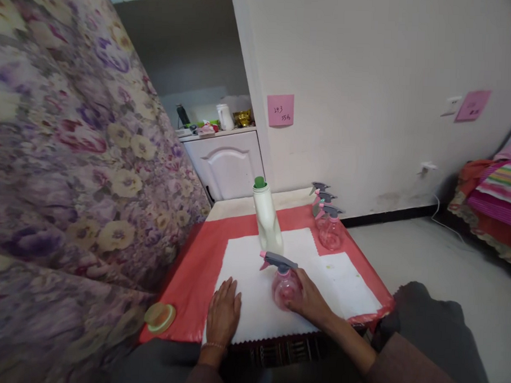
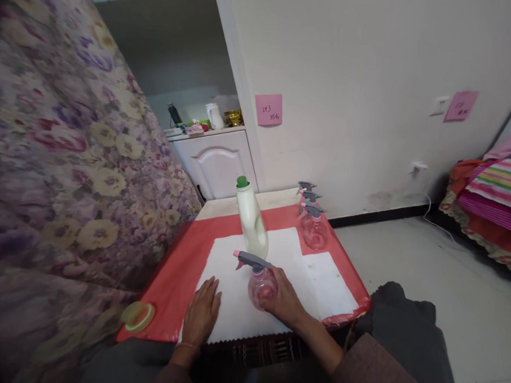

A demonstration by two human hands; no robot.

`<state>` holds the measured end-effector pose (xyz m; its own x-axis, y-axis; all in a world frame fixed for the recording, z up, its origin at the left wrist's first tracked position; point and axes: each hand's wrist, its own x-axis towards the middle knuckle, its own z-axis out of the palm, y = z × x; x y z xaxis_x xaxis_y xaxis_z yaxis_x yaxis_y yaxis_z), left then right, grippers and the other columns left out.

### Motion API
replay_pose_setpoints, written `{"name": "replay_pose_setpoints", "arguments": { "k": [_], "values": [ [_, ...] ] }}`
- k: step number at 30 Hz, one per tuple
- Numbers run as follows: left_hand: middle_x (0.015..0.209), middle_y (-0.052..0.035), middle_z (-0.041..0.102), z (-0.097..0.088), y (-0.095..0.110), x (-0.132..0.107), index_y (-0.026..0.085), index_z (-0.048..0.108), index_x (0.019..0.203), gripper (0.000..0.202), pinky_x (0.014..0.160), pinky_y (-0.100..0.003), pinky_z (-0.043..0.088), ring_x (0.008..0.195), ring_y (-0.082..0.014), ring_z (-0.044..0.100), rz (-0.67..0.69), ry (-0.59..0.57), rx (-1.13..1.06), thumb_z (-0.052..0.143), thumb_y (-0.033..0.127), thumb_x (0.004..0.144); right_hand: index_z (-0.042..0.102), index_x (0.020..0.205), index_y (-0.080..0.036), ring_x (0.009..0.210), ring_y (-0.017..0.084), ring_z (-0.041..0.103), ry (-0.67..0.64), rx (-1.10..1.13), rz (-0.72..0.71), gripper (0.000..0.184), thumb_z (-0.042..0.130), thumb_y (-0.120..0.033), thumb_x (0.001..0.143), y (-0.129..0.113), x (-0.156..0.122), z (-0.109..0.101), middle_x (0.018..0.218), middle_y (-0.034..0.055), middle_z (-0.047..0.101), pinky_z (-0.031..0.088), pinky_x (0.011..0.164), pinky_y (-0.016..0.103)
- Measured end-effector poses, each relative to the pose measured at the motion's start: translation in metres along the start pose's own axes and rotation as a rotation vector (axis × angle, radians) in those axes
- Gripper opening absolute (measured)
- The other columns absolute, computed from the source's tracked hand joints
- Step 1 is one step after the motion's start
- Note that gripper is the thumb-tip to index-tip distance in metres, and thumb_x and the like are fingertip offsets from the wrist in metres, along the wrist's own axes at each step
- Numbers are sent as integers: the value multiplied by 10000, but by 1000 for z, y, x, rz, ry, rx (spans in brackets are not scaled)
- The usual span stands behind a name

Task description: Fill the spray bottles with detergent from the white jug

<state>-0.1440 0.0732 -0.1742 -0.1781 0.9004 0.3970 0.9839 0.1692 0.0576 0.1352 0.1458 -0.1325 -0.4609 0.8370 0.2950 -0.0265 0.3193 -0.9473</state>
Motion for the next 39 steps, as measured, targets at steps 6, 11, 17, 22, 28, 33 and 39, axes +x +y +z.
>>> {"name": "replay_pose_setpoints", "arguments": {
  "k": [6,11,17,22,28,33,39],
  "values": [
    [1402,-124,583,4,0,-2,150,595,1293,417,1092,-460,413,1313,-265,520,1,22,-12,394,304,961,433,1301,-204,1214,332,543,-23,33,27,750,769,-285,635,12,1,2,1295,127,566,410,1056,523],
    [1399,-119,587,7,-3,-4,167,599,1289,401,1084,-463,424,1305,-266,528,1,46,-29,415,297,956,419,1323,-202,1223,341,539,-31,6,36,772,779,-308,648,18,0,1,1305,138,561,401,1062,530],
    [1385,-115,600,11,-7,-8,176,601,1285,402,1073,-467,437,1300,-261,534,1,75,-37,414,308,954,418,1334,-207,1230,334,523,4,-49,9,782,789,-312,653,14,-1,2,1310,122,552,389,1067,515],
    [1405,-121,581,7,-3,-7,163,593,1299,415,1079,-471,429,1312,-265,522,-23,33,-29,402,301,958,475,1302,-218,1186,351,538,7,-52,-81,716,774,-383,673,7,2,1,1259,119,568,414,1033,500],
    [1397,-117,589,1,0,-5,169,605,1288,417,1087,-463,419,1309,-264,524,-20,33,-12,385,292,956,473,1309,-251,1175,336,534,0,-28,-119,670,722,-339,693,2,3,0,1239,101,566,413,1032,495],
    [1395,-118,591,3,-5,-2,161,598,1294,441,1087,-466,420,1302,-266,528,-16,25,6,359,312,955,498,1284,-242,1196,341,525,15,-2,-103,674,724,-262,649,-4,6,2,1243,102,570,398,1047,497],
    [1391,-135,590,7,-12,3,138,598,1282,485,1072,-490,436,1289,-287,537,8,40,-16,322,365,954,495,1289,-268,1217,356,515,51,-29,14,817,743,-102,528,-3,8,6,1259,98,566,398,1049,513]
  ]
}}
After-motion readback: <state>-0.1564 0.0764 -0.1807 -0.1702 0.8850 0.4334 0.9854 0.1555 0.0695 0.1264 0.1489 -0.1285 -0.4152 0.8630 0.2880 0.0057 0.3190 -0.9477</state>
